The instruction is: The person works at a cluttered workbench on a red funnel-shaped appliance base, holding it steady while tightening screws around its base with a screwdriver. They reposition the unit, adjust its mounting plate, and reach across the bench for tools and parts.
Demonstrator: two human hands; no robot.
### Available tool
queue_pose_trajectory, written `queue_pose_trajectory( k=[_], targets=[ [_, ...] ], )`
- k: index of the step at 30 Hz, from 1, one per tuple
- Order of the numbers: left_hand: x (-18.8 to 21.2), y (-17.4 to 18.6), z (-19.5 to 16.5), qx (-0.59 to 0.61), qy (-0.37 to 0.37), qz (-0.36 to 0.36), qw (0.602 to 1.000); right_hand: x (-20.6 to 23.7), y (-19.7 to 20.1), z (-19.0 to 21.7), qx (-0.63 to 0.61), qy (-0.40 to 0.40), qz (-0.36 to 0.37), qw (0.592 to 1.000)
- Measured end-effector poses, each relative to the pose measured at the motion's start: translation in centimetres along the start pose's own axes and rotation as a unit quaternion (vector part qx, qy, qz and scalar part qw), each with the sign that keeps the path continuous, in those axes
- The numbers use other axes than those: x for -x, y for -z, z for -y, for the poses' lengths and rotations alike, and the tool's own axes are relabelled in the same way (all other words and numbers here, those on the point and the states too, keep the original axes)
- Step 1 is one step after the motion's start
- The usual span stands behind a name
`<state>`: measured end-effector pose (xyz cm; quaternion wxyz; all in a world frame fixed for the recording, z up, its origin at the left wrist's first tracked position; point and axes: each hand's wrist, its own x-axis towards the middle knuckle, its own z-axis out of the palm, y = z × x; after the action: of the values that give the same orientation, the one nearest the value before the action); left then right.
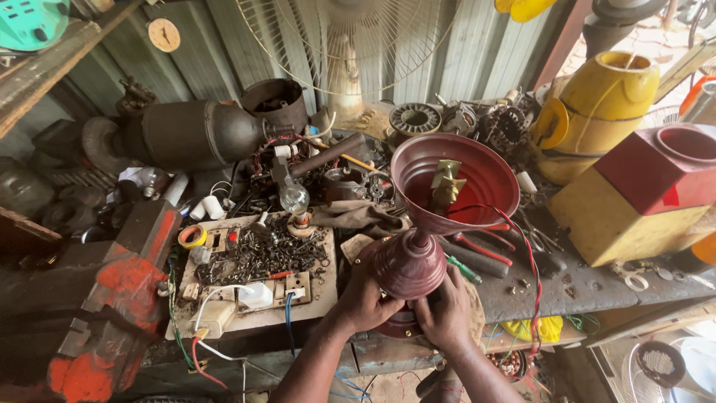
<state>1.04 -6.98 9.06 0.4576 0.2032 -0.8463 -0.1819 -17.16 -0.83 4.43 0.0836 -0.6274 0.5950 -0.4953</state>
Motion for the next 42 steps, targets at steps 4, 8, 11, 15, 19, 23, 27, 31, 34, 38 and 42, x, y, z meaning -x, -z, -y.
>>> queue_pose_trajectory(
  k=[4, 8, 11, 15, 19, 23, 27, 31, 34, 38, 42],
  targets=[
    [0.7, -0.7, 0.9, -0.018, 0.011, -0.010, 1.000, -0.4, 0.2, 0.4, -0.002, 0.051, -0.013, 0.999],
    [0.7, -1.4, 1.0, -0.019, -0.005, -0.021, 1.000, -0.3, 0.8, 0.8, 0.011, 0.064, -0.036, 0.997],
    [0.4, -1.6, 0.6, 0.002, 0.023, -0.029, 0.999, -0.2, 1.1, 0.9, 0.017, 0.065, -0.040, 0.997],
    [0.9, -1.5, 0.5, -0.034, 0.033, -0.033, 0.998, 0.1, 0.7, 0.8, 0.018, 0.086, -0.045, 0.995],
    [2.2, -1.6, 1.2, -0.056, 0.060, -0.047, 0.996, 0.8, 1.0, -0.6, -0.059, 0.042, -0.075, 0.995],
    [2.9, -2.0, 2.0, -0.091, 0.054, -0.055, 0.993, 1.8, 1.3, -2.8, -0.143, -0.009, -0.104, 0.984],
    [2.7, -2.0, 2.1, -0.060, 0.052, -0.028, 0.996, 2.2, 1.1, -4.5, -0.231, -0.063, -0.080, 0.968],
    [2.2, -1.8, 1.7, -0.080, 0.036, -0.022, 0.996, 1.8, 1.3, -5.8, -0.318, -0.147, -0.039, 0.936],
    [2.2, -1.7, 1.6, -0.090, 0.025, -0.022, 0.995, 1.6, 1.2, -6.0, -0.356, -0.179, -0.038, 0.917],
    [2.3, -1.7, 1.6, -0.089, 0.028, -0.027, 0.995, 1.7, 1.1, -5.8, -0.354, -0.163, -0.040, 0.920],
    [2.2, -1.9, 1.3, -0.060, 0.052, -0.036, 0.996, 1.8, 1.3, -5.2, -0.294, -0.121, -0.043, 0.947]
  ],
)
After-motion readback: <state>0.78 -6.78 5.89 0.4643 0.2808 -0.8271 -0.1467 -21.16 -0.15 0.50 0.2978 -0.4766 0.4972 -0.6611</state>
